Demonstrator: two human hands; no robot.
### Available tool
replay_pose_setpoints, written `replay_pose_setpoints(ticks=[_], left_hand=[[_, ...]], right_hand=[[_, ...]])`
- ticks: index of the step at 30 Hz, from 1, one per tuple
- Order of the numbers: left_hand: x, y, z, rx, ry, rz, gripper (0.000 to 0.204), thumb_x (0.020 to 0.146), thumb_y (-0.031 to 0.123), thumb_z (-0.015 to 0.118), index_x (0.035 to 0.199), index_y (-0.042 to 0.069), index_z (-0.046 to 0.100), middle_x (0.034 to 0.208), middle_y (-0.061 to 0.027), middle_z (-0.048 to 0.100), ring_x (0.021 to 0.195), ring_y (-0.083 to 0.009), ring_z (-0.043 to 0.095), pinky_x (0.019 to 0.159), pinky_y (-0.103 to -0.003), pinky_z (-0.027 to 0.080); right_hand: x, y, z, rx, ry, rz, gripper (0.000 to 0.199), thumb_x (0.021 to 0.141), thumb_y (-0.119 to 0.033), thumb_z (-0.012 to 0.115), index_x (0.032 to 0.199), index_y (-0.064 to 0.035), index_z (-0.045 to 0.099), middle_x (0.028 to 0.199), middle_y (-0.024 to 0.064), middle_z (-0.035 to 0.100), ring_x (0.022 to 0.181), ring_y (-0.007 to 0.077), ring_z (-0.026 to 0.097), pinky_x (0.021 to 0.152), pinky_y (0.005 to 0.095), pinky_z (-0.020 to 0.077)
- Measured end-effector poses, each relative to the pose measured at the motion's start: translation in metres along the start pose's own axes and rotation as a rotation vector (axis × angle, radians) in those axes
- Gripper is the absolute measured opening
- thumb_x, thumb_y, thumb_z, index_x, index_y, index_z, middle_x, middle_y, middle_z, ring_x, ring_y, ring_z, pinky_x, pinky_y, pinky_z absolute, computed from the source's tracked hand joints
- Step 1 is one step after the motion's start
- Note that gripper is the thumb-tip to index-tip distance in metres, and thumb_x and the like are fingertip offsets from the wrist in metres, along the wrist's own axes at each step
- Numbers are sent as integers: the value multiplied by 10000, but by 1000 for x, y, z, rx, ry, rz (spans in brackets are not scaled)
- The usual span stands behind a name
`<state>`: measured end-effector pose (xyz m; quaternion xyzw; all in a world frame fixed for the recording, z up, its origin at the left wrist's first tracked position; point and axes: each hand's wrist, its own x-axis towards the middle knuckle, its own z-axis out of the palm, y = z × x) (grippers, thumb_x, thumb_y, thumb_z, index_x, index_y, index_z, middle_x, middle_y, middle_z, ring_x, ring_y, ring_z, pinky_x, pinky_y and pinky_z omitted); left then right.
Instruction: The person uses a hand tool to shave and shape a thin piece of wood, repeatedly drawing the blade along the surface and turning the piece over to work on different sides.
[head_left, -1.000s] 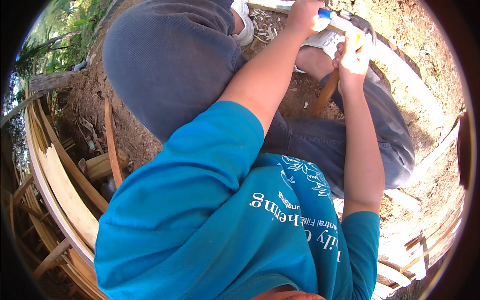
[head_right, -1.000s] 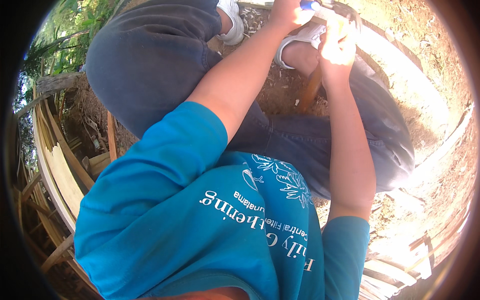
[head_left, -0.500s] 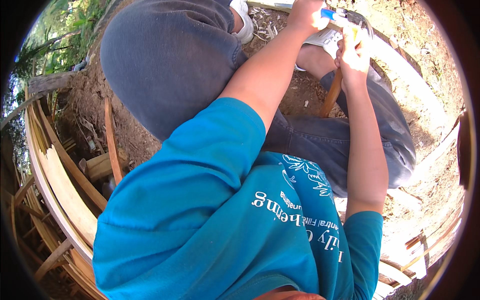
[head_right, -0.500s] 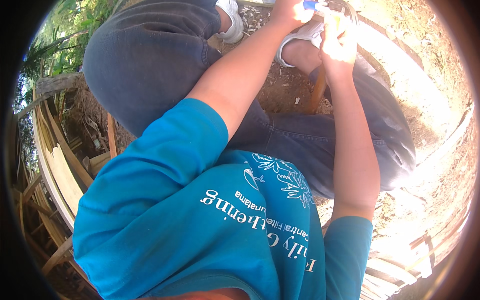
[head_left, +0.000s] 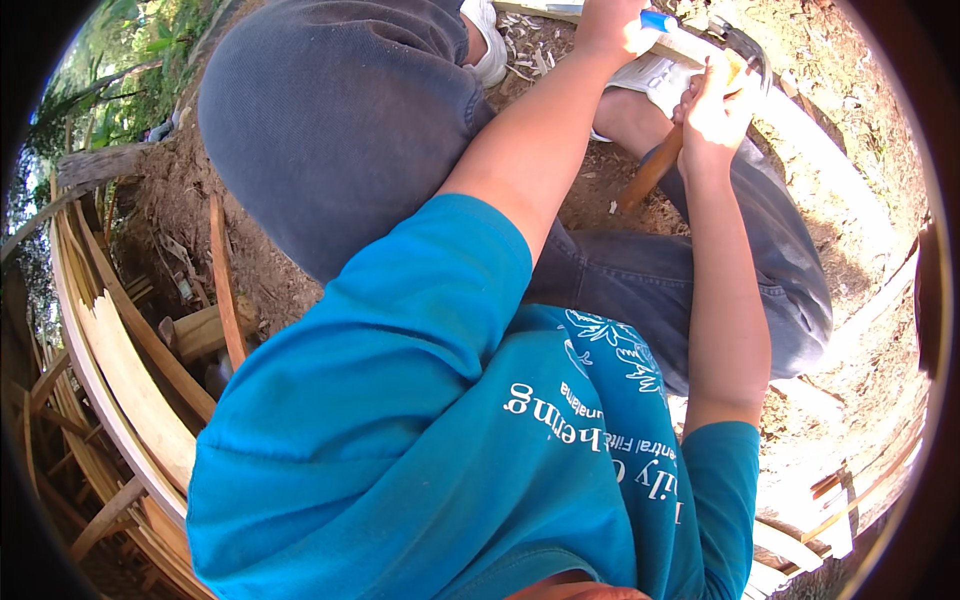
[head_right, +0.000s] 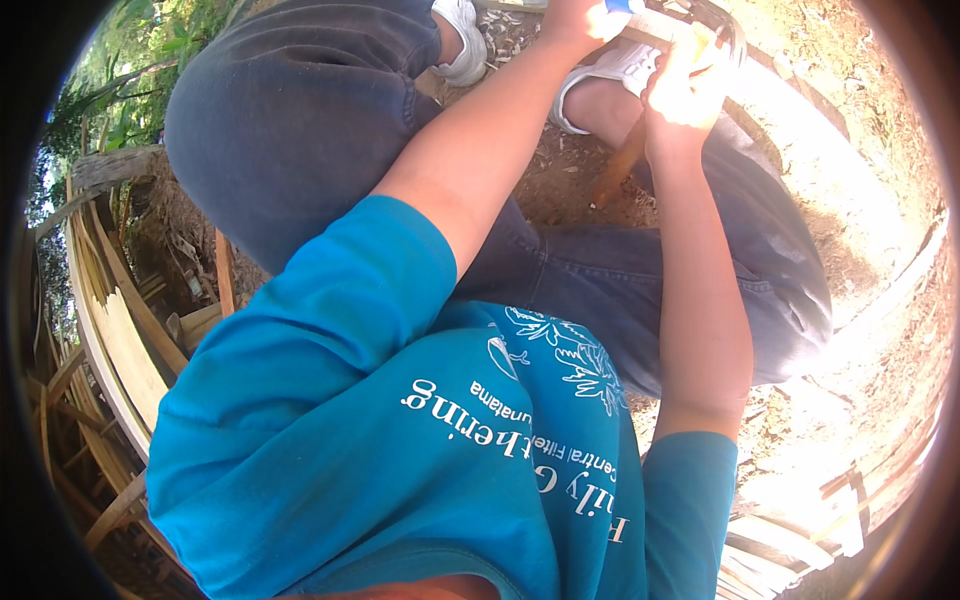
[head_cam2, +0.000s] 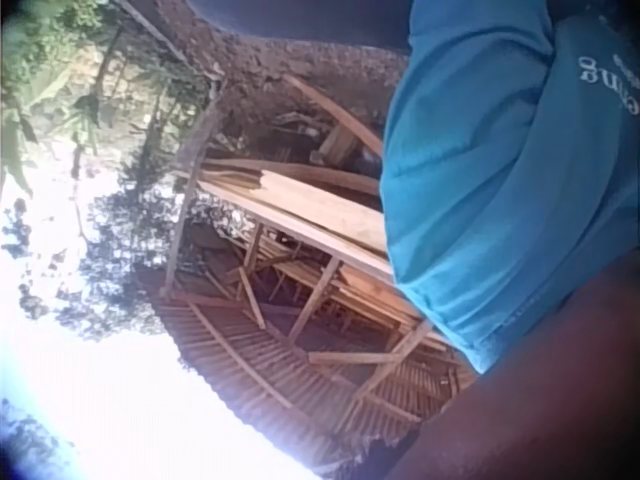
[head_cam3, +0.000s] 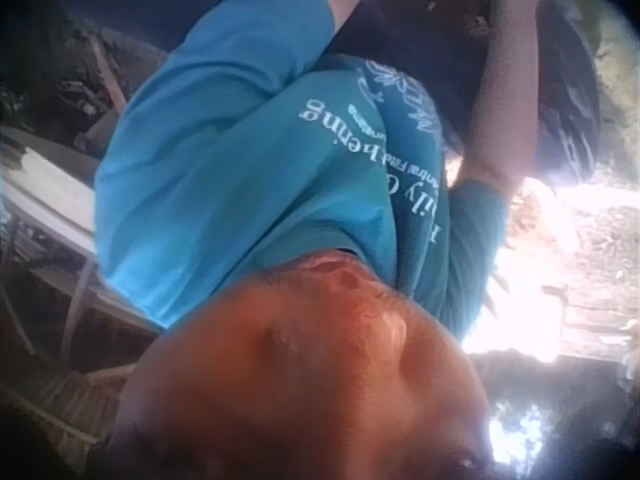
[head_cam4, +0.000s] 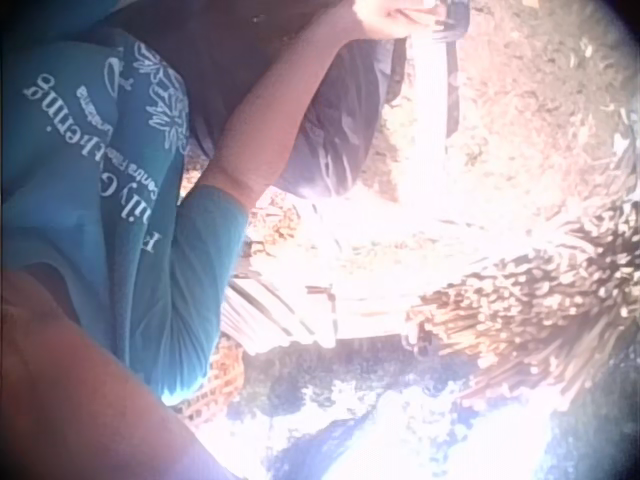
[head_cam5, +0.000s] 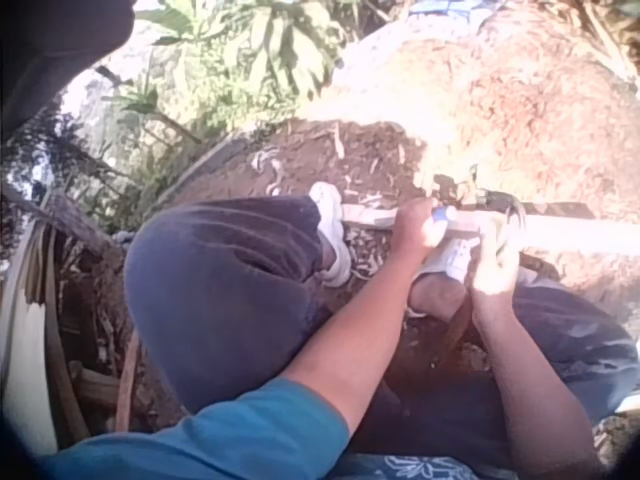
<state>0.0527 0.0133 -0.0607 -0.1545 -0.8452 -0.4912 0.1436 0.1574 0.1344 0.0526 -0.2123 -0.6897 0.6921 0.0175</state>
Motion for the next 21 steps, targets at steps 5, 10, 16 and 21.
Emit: replay_pose_setpoints(ticks=[5,10,16,21], left_hand=[[1,-1,-2,8,-33,-15,151,805,196,678,834,48,666,835,-233,661,852,-455,647,748,-515,514],[0,-5,-1,61,-37,-12,143,801,182,673,835,43,675,843,-233,663,855,-451,646,761,-515,512],[-6,-16,0,89,14,-5,157,798,195,681,854,50,695,853,-232,676,848,-450,651,757,-519,518],[-13,-4,-14,129,-74,-255,185,797,226,713,891,68,717,899,-226,695,853,-444,659,777,-514,531]], right_hand=[[-3,-5,3,37,-4,68,178,1070,-256,600,1043,-100,520,694,-15,488,512,57,422,449,236,368],[-2,-5,-1,-7,-88,206,200,1078,-271,583,1029,-84,530,706,-14,493,512,63,420,450,235,355],[0,-2,4,67,-50,174,202,1076,-281,588,1117,-89,540,746,-8,500,545,58,430,476,225,370],[1,7,1,112,-66,105,242,1070,-305,599,1178,-92,557,757,-12,501,550,50,429,483,219,364]])
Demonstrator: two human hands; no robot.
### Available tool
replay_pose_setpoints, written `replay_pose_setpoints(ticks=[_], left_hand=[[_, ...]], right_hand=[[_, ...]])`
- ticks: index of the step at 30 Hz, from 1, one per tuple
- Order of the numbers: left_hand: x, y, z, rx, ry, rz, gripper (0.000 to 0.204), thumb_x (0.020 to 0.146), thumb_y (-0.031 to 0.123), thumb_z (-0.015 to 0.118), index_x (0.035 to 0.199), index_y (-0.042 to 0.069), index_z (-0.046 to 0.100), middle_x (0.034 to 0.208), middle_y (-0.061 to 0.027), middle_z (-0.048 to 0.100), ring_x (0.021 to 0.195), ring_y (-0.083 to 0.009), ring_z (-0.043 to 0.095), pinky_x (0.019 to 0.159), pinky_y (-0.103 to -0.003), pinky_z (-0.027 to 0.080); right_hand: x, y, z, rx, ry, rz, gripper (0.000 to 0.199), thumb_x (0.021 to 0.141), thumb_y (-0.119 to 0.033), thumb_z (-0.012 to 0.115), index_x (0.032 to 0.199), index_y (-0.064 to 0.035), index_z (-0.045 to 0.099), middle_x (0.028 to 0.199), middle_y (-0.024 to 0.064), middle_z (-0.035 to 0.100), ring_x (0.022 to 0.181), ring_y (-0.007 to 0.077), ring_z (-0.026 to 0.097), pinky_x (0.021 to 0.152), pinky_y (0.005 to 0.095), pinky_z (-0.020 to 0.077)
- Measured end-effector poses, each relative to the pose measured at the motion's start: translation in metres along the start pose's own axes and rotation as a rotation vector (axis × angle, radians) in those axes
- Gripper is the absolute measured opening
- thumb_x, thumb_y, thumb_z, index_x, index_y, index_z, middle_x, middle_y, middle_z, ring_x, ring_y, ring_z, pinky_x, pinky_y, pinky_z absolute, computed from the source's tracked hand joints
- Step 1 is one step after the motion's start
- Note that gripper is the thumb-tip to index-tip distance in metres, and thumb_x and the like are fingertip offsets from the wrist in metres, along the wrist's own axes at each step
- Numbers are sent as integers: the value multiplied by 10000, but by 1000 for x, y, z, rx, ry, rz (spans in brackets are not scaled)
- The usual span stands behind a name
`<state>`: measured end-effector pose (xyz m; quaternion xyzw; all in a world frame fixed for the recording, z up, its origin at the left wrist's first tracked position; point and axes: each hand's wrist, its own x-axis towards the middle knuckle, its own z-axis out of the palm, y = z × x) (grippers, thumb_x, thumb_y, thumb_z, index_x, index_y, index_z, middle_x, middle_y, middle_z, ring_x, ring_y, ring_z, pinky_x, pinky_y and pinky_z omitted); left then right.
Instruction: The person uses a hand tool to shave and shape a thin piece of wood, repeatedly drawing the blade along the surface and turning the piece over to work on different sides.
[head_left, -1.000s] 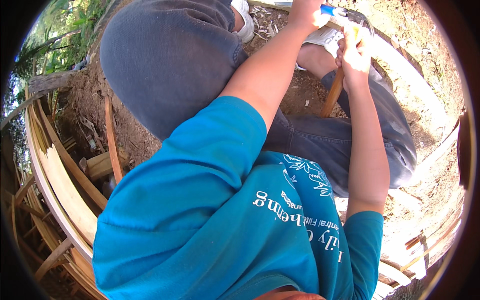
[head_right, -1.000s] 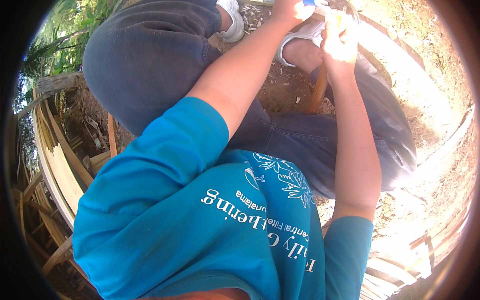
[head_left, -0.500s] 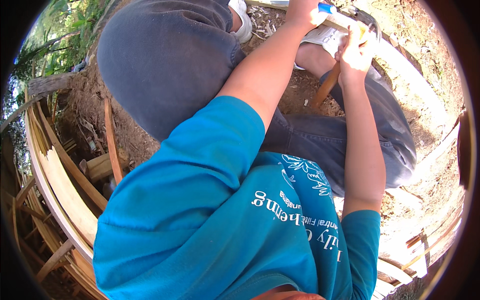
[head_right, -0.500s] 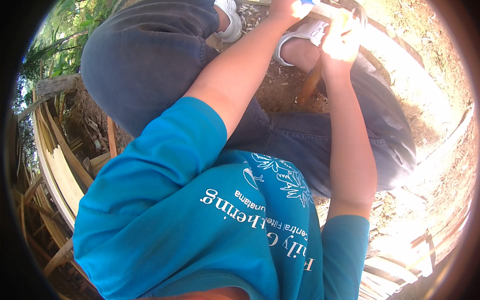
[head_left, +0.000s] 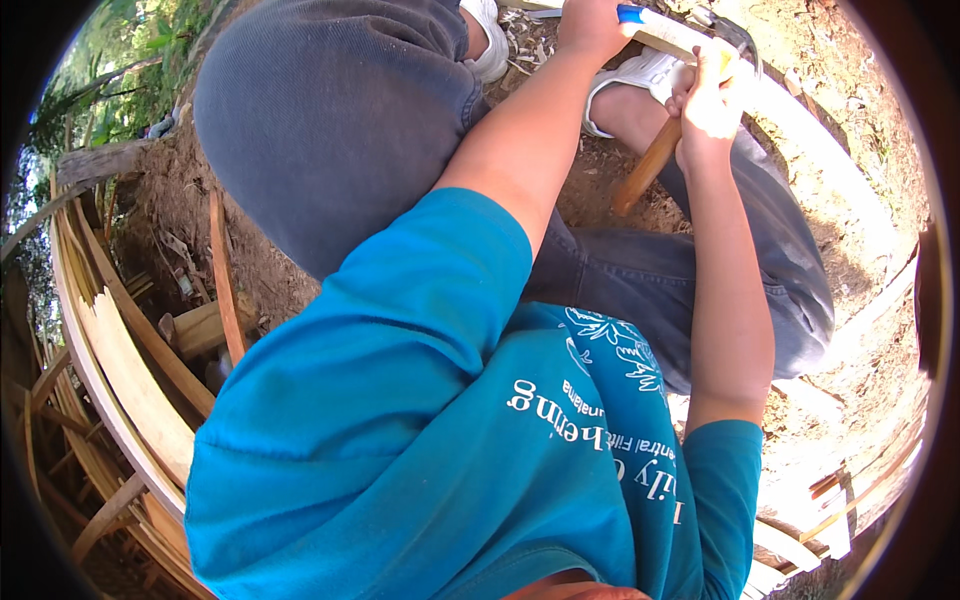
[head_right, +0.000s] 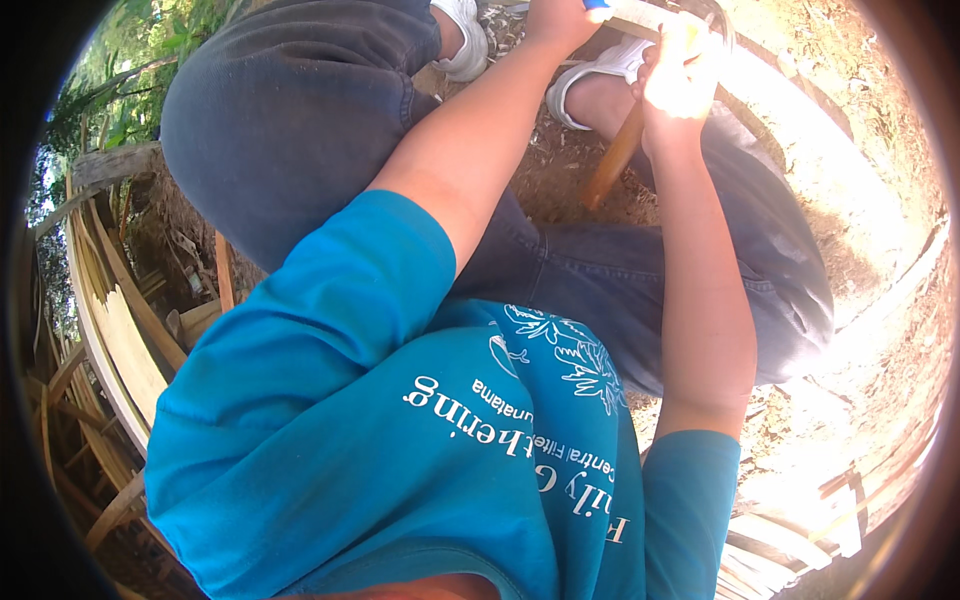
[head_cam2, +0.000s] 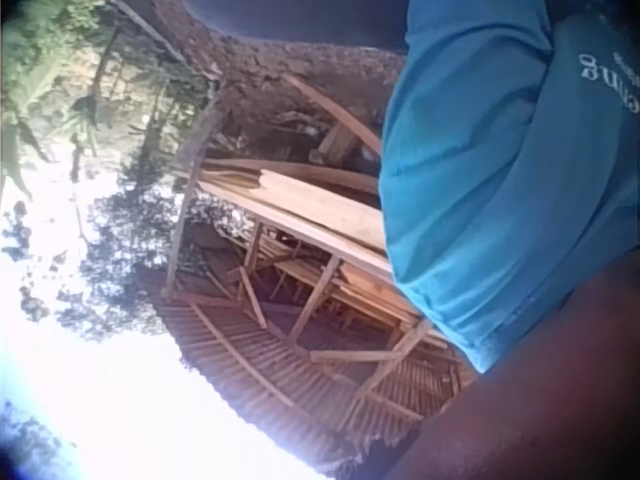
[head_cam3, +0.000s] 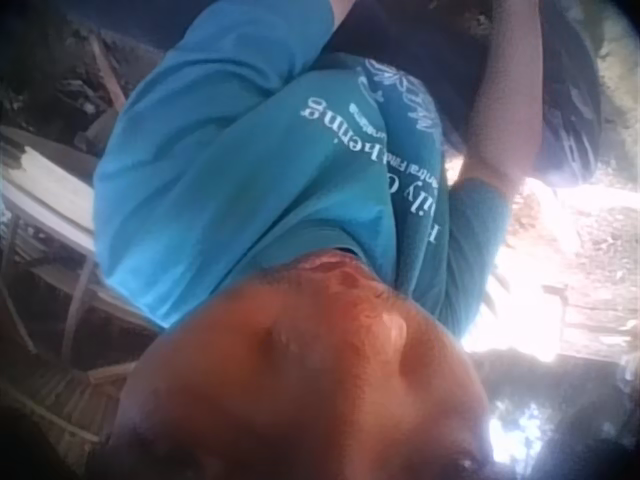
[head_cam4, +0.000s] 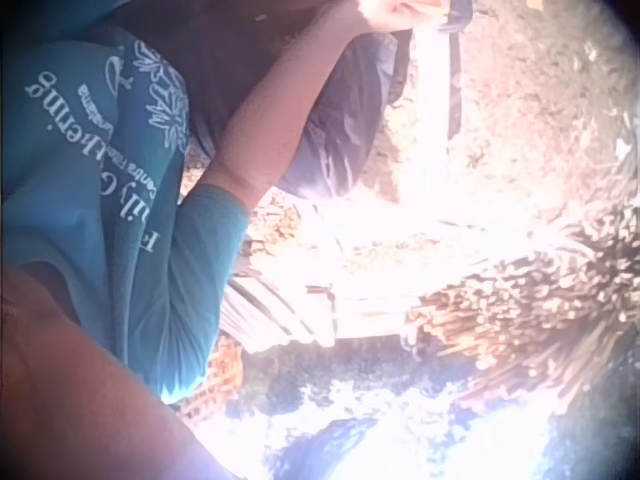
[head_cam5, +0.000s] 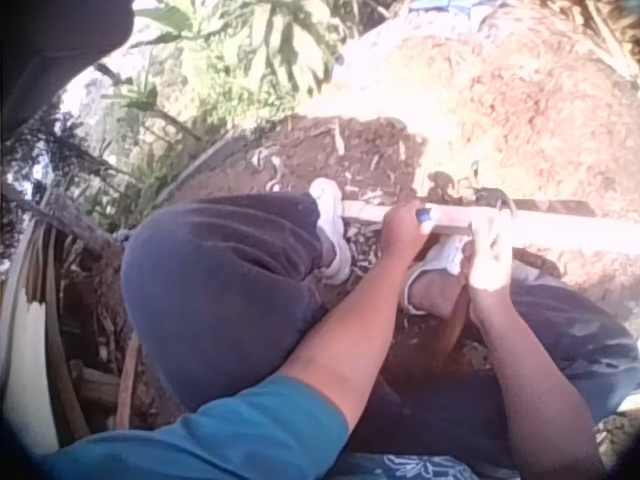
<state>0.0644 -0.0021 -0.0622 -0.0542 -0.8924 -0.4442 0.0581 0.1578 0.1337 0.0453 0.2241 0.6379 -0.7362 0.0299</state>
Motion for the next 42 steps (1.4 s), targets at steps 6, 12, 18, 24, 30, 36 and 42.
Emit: replay_pose_setpoints(ticks=[6,12,18,24,30,36,42], left_hand=[[15,14,1,-128,112,228,146,804,188,689,870,61,719,892,-232,691,865,-445,658,776,-511,527],[9,17,-2,-171,79,209,137,802,178,687,862,60,721,878,-228,693,867,-443,658,776,-508,527],[7,12,-7,-147,20,158,152,780,185,712,856,53,722,867,-223,696,862,-428,667,760,-493,533],[8,17,-14,-232,32,174,118,760,153,713,836,62,719,849,-219,697,836,-429,671,756,-492,540],[9,14,-9,-147,46,158,118,751,145,704,833,60,713,850,-223,694,845,-433,667,759,-505,537],[7,15,-12,-156,63,181,125,768,158,702,829,49,709,845,-235,695,835,-439,667,751,-518,533],[10,21,-16,-283,-30,126,145,781,170,702,843,39,701,872,-255,686,874,-436,671,759,-512,532]], right_hand=[[-6,-4,7,-16,-10,44,294,1062,-349,601,1173,-78,575,753,-7,548,580,59,465,501,234,397],[-7,-24,-4,61,41,34,310,1068,-306,578,1240,-48,573,760,1,527,571,68,455,500,237,402],[-20,-42,7,80,102,-40,318,1069,-309,577,1232,-36,563,732,0,499,555,72,437,491,239,383],[-31,-28,13,44,14,-20,313,1088,-321,553,1241,-49,550,755,-8,476,573,69,415,514,232,358],[-32,-29,15,18,28,15,328,1087,-331,556,1251,-47,546,766,-10,479,576,70,414,521,234,364],[-26,-27,9,33,6,-27,334,1093,-328,549,1267,-44,529,771,-7,473,583,74,415,529,236,367],[-25,-24,7,73,32,-63,318,1065,-311,596,1211,-31,564,729,6,540,551,70,479,472,237,392]])
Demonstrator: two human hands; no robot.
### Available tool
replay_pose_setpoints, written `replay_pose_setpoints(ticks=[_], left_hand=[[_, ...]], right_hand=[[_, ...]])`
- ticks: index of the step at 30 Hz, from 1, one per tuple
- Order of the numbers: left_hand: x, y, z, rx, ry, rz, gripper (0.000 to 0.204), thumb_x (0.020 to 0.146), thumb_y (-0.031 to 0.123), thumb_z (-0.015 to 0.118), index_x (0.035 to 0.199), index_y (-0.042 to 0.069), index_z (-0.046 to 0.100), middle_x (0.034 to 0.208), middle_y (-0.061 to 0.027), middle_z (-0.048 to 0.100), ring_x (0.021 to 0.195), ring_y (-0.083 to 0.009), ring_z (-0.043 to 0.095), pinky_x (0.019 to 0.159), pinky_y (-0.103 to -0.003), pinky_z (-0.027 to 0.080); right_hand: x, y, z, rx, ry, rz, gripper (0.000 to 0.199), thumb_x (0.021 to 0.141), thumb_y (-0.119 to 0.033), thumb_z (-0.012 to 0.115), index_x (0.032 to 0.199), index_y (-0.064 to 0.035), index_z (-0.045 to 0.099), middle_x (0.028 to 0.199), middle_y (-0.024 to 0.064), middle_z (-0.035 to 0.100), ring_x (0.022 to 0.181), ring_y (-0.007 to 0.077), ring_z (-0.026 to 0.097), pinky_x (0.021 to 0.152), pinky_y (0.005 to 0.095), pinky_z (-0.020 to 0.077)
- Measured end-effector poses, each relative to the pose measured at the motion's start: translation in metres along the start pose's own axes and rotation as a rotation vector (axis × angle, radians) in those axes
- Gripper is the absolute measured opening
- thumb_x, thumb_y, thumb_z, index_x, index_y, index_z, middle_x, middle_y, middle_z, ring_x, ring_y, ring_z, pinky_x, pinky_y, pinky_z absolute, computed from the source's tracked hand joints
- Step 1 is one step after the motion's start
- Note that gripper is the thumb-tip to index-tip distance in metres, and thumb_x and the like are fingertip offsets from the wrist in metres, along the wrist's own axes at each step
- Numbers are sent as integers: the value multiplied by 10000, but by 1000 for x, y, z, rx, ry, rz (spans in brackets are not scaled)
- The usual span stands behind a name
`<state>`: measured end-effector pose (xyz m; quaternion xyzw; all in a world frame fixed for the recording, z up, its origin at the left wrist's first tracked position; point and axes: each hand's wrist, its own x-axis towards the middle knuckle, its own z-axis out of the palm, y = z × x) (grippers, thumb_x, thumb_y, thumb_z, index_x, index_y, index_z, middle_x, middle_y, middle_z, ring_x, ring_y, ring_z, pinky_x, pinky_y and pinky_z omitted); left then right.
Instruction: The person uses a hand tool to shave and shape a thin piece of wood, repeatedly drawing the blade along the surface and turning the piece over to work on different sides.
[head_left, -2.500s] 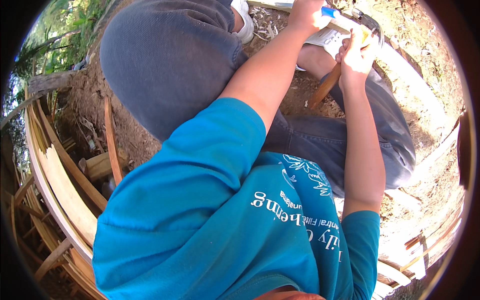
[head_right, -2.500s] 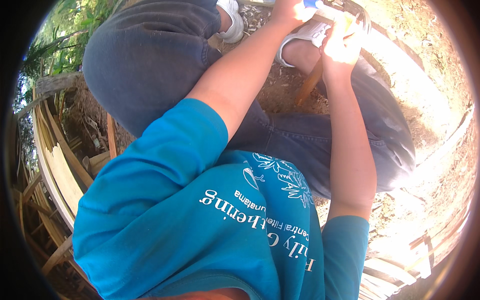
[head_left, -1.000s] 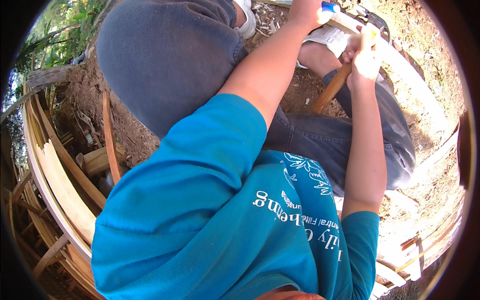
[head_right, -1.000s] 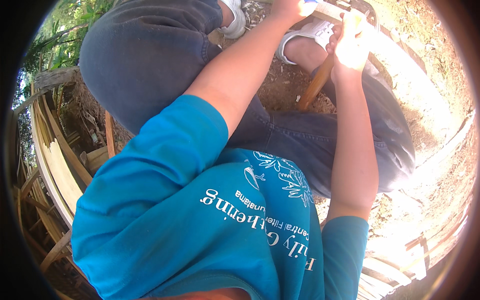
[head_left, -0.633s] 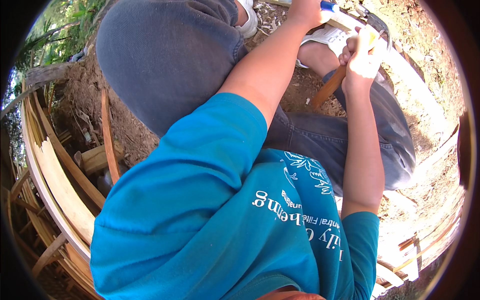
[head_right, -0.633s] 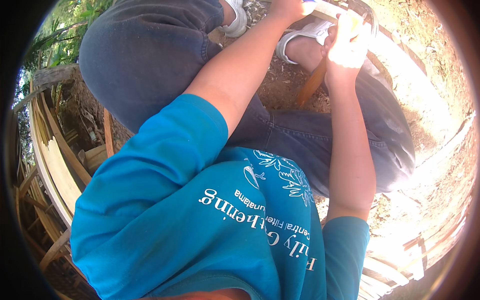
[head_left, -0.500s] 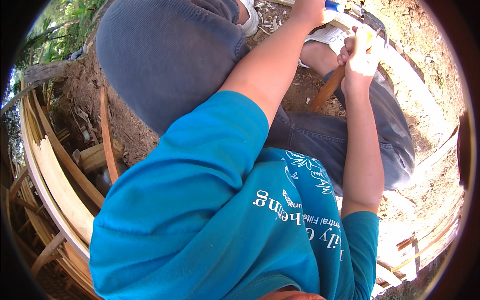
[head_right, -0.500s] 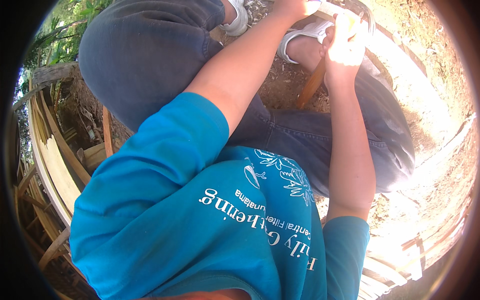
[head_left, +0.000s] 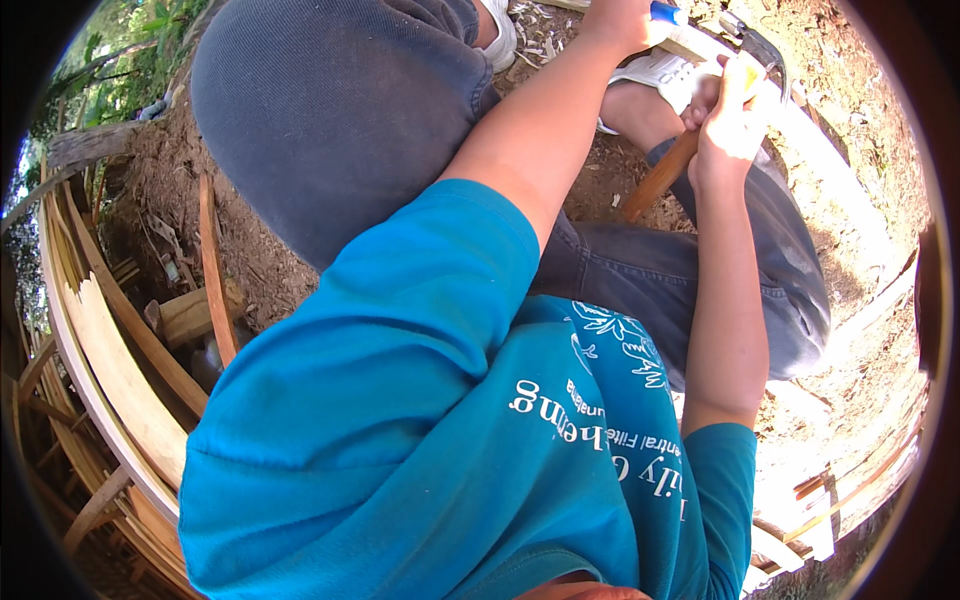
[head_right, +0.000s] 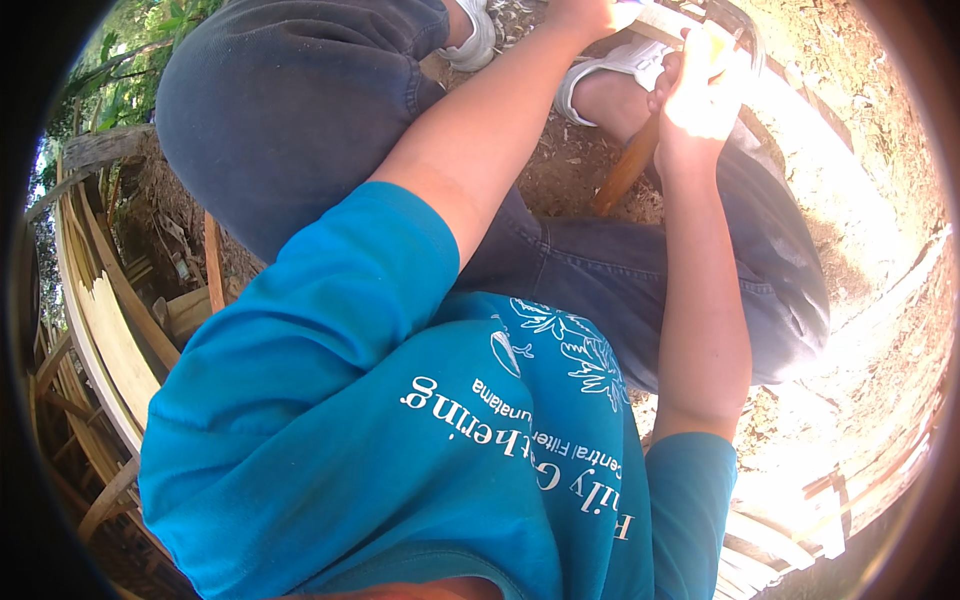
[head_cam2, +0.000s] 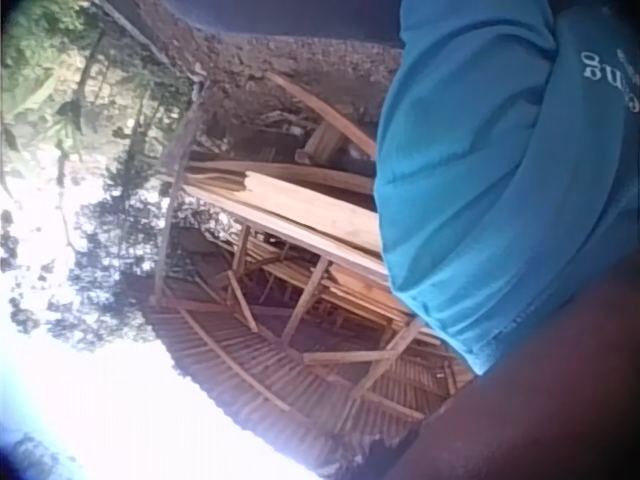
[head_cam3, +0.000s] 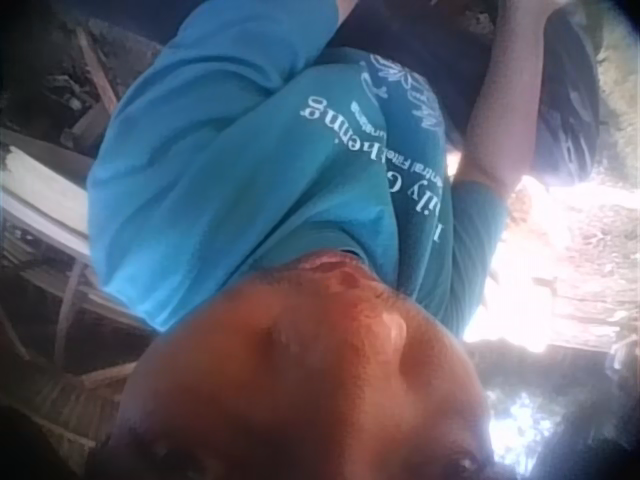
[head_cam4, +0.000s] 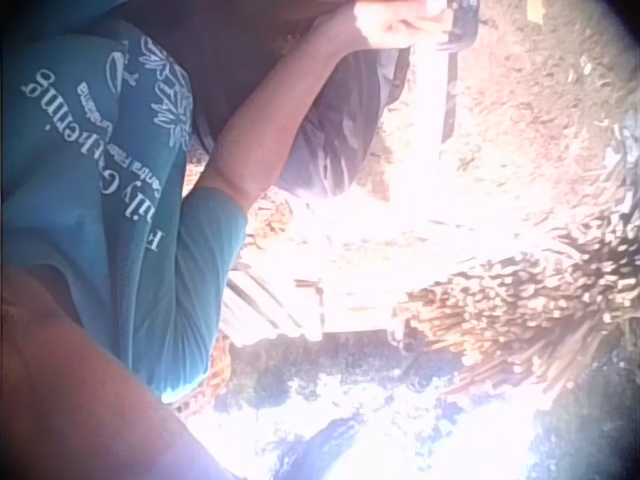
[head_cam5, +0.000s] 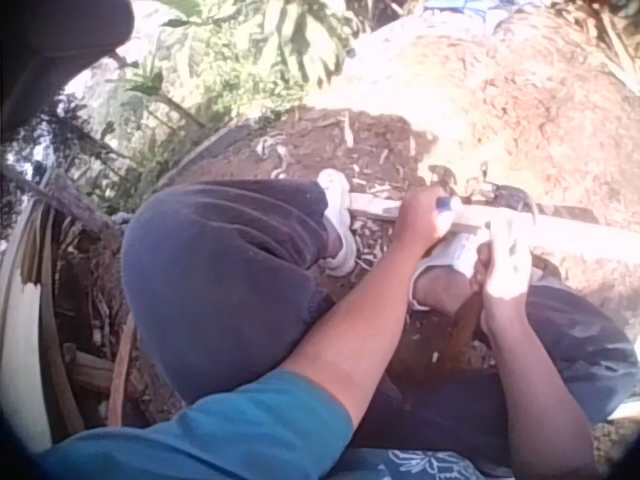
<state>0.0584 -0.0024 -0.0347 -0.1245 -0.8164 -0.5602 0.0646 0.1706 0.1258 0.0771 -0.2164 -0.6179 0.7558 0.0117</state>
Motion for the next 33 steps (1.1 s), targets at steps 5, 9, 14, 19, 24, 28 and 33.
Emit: replay_pose_setpoints(ticks=[5,9,14,19,24,28,33], left_hand=[[-2,-9,8,149,48,40,162,776,160,671,883,45,711,886,-255,694,886,-451,668,772,-514,533],[0,-9,9,113,67,91,185,767,146,646,904,48,722,886,-250,698,889,-456,667,790,-519,534],[2,-9,7,135,30,113,197,767,152,649,913,52,735,887,-250,703,887,-455,668,800,-521,536],[5,-11,12,173,36,97,163,778,167,658,866,43,715,863,-253,696,864,-460,662,790,-533,527],[7,-12,15,186,48,109,152,799,176,653,821,29,685,832,-256,682,841,-467,652,785,-542,518],[5,-10,14,211,35,140,165,804,188,653,824,28,690,837,-262,684,844,-469,652,789,-542,519],[6,-18,15,276,11,70,168,802,196,662,838,37,704,862,-259,695,859,-461,662,797,-533,527]], right_hand=[[-3,9,4,-207,-60,56,269,1082,-287,572,1216,-56,537,765,-5,508,580,65,438,515,229,369],[-1,24,7,-254,47,15,204,1075,-265,586,1150,-81,537,763,-7,526,569,57,441,513,231,379],[4,27,4,-207,35,-70,195,1076,-267,586,1133,-86,540,745,-17,516,544,45,424,483,218,356],[7,20,0,-173,-23,76,213,1085,-271,569,1167,-74,559,738,-24,495,543,41,414,487,218,364],[10,13,-2,-223,-79,105,201,1084,-269,569,1140,-76,557,743,-19,504,553,44,423,491,222,374],[13,20,-3,-175,24,61,179,1085,-268,564,1091,-91,543,745,-18,510,557,45,433,493,223,379],[11,19,3,-154,64,28,179,1083,-276,571,1068,-101,537,743,-18,507,555,44,429,493,221,370]])
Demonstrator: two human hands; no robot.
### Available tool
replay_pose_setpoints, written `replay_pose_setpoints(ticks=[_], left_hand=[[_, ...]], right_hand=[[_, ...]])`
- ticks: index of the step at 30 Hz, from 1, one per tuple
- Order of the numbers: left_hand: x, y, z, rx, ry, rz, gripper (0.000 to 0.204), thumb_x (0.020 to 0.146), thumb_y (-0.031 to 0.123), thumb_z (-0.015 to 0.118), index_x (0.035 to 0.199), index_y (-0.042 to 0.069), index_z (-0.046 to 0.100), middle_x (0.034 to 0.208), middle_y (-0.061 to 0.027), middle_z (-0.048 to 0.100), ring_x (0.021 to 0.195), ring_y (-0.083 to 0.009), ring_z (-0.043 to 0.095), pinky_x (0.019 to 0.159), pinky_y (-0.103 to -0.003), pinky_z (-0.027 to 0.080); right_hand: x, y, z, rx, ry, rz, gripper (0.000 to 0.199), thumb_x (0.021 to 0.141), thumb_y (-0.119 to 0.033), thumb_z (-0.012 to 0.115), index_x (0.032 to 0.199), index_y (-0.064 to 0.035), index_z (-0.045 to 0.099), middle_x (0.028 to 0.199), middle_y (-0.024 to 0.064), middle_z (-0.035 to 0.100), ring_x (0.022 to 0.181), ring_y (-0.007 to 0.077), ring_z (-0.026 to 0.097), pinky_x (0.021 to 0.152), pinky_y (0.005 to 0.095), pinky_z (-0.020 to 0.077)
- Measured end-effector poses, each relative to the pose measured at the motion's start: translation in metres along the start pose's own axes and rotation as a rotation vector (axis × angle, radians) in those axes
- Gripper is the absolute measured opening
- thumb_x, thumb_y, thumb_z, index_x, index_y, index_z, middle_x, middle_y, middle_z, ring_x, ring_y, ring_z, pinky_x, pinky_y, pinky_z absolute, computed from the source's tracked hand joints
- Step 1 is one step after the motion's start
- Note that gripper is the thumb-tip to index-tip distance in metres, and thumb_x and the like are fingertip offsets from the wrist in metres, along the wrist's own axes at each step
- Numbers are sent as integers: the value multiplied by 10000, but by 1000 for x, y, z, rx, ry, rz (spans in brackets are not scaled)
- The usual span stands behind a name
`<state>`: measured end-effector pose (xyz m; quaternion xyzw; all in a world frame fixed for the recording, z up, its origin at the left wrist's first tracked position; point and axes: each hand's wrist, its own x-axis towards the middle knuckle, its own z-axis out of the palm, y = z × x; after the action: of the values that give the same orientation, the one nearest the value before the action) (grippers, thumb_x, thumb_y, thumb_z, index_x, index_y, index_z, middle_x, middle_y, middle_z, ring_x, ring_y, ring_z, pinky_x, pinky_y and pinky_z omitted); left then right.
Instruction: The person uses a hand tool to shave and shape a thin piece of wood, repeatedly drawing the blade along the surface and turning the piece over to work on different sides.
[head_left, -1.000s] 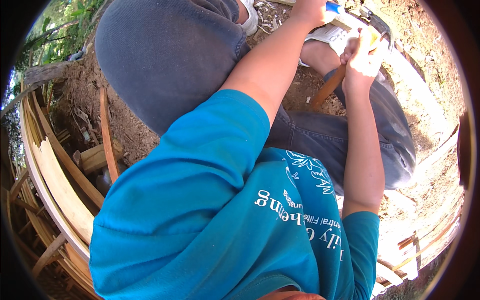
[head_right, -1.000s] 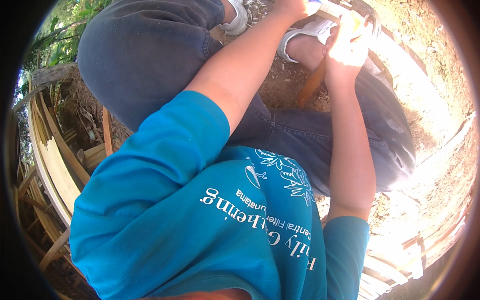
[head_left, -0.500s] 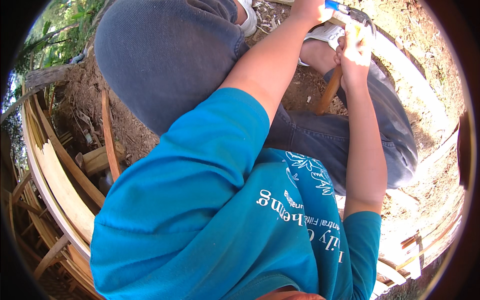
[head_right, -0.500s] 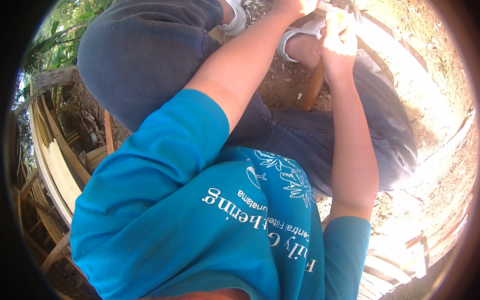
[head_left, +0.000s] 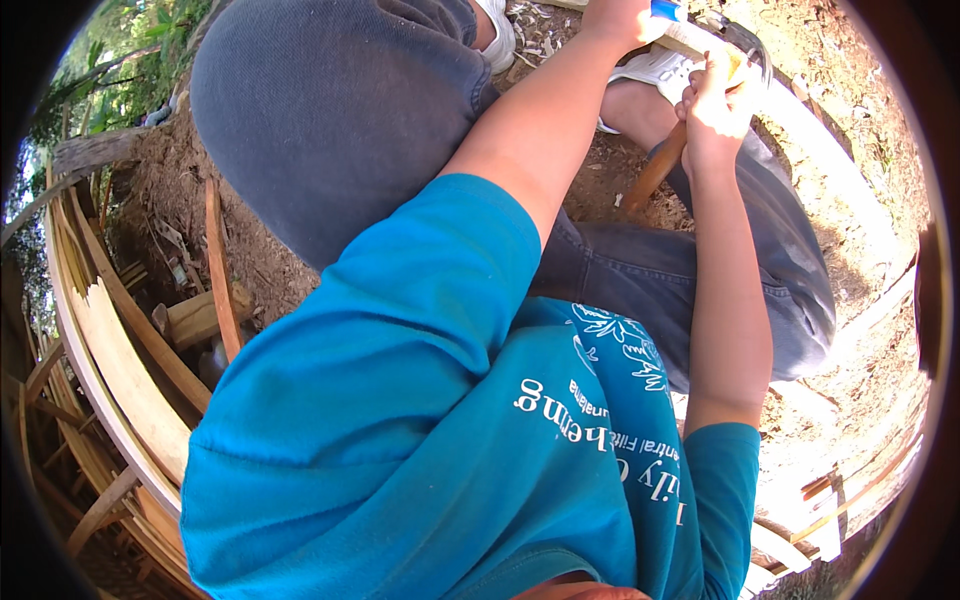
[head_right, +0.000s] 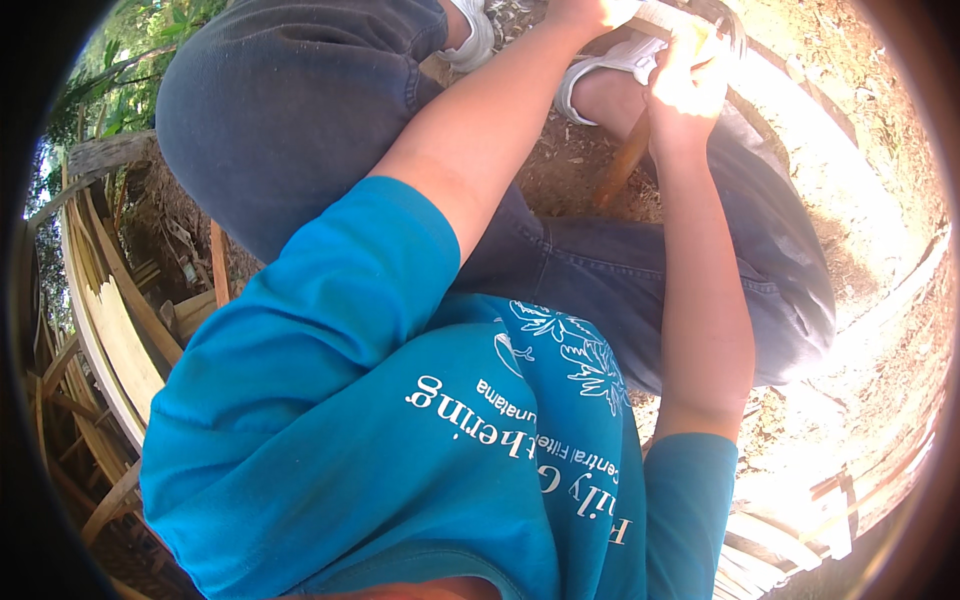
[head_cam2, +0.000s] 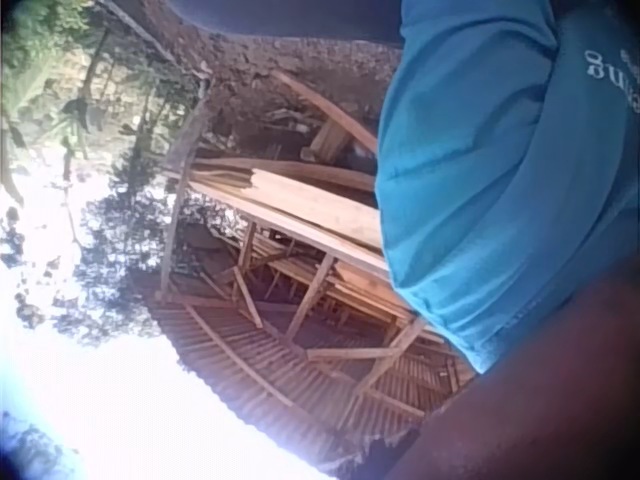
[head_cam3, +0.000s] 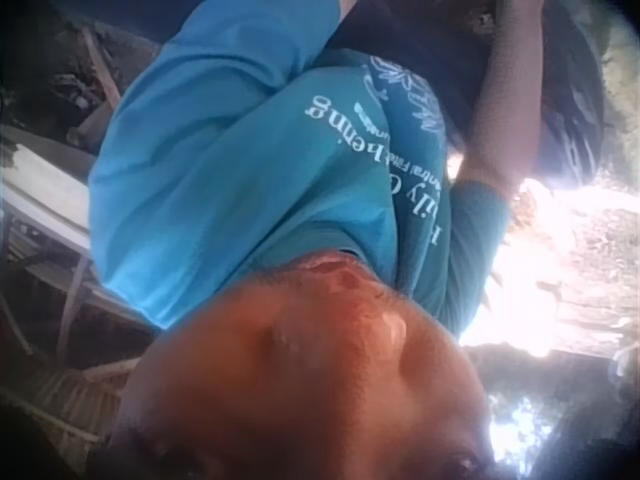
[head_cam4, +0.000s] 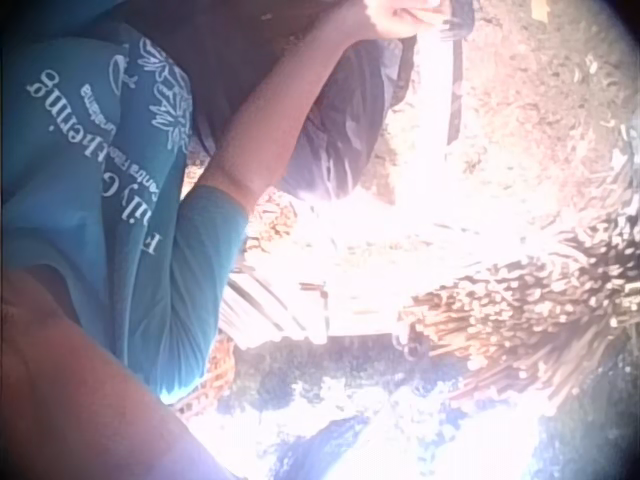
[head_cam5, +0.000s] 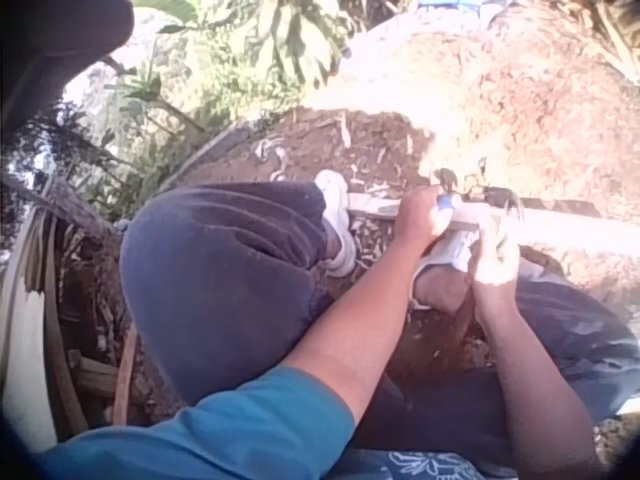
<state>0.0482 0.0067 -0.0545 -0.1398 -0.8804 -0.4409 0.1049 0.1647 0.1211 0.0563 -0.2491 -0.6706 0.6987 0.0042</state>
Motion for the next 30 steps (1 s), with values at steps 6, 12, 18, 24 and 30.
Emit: replay_pose_setpoints(ticks=[6,12,18,24,30], left_hand=[[0,2,-2,-4,-17,-9,171,792,192,659,878,54,712,882,-249,702,889,-449,674,798,-523,536],[-2,-10,2,23,-37,13,179,782,195,671,884,55,715,884,-248,701,873,-452,669,792,-521,538],[-15,-22,-5,30,5,-172,156,778,183,695,866,55,714,884,-243,701,882,-445,668,792,-524,533],[-9,3,-9,-155,27,25,174,767,186,702,865,42,692,866,-238,685,851,-450,652,757,-513,520],[-15,8,3,-213,121,72,201,739,181,710,870,34,673,844,-237,667,842,-471,634,733,-513,509]], right_hand=[[2,4,-3,1,-7,-17,180,1083,-273,570,1078,-97,534,744,-19,496,554,46,428,488,224,366],[1,2,6,35,-15,-70,163,1075,-262,586,1054,-106,545,752,-14,509,554,53,435,488,225,372],[10,10,3,-181,-121,-52,227,1076,-284,584,1147,-70,561,771,-4,510,570,61,446,508,224,389],[6,-5,-2,42,-128,51,315,1089,-319,557,1262,-55,564,780,-19,474,584,54,409,525,224,382],[5,-14,-15,128,-62,86,342,1070,-329,584,1260,-45,567,758,7,525,574,69,452,505,238,395]])
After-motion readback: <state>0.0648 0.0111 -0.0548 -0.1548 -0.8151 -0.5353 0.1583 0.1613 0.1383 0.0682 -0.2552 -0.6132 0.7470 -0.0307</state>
